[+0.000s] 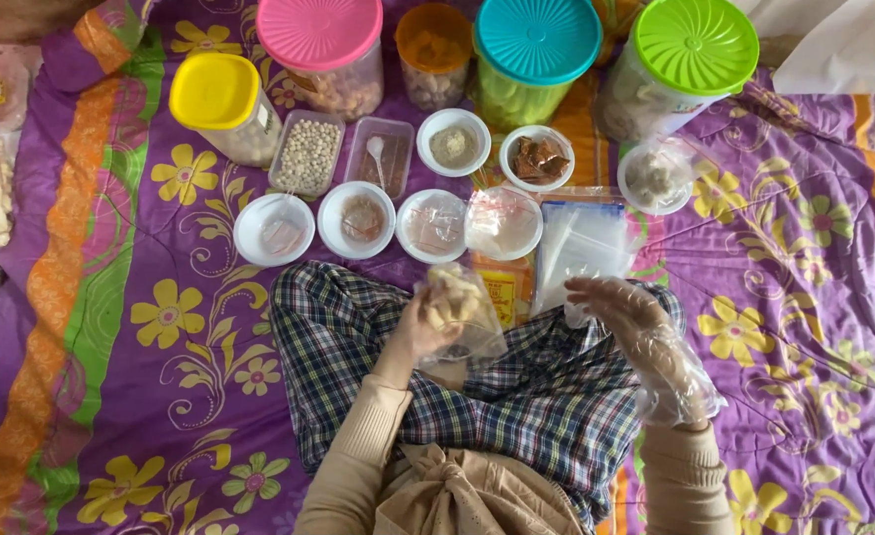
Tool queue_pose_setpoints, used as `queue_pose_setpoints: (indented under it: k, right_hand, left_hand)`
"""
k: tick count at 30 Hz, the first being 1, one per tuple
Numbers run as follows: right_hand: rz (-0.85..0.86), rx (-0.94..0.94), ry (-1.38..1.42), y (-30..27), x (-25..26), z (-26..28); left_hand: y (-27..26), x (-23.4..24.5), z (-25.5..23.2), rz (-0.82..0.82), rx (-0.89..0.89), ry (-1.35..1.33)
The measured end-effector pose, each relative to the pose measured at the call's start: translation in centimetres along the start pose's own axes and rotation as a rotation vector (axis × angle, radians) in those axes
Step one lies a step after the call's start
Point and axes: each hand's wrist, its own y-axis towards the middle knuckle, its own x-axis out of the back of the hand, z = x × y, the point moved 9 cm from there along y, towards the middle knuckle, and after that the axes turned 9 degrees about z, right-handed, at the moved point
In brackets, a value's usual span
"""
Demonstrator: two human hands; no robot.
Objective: Packaging various food items like nuts and seeds into small plastic bags using a spoon.
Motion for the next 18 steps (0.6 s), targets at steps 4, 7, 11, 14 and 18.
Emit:
queue_pose_setpoints:
  k: [4,7,11,14,18]
  right_hand:
    - [-0.001,-0.038,0.019,1.1,0.0,-0.6]
    - [0.004,-0.116,-0.034,1.6,-1.2,1.3]
    - [-0.011,-0.155,0.108,2.4,-2.2,1.8]
    - [-0.018,-0.175,0.143,2.7,-2.5,3.0]
    - [-0.029,-0.155,0.215,5.1,-1.3,-2.5]
  left_hand:
    - [0.6,-1.0,3.3,0.091,0.053,0.057]
    - [0.8,-0.7,4.1,0.103,0.102,0.116]
    - [0.8,1.6,4.0,-0.022,0.194,0.544]
    - [-5.4,-5.0,2.9,-0.164,0.211,1.028]
    - [-3.4,0.9,-0.4,-0.399,0.179,1.625]
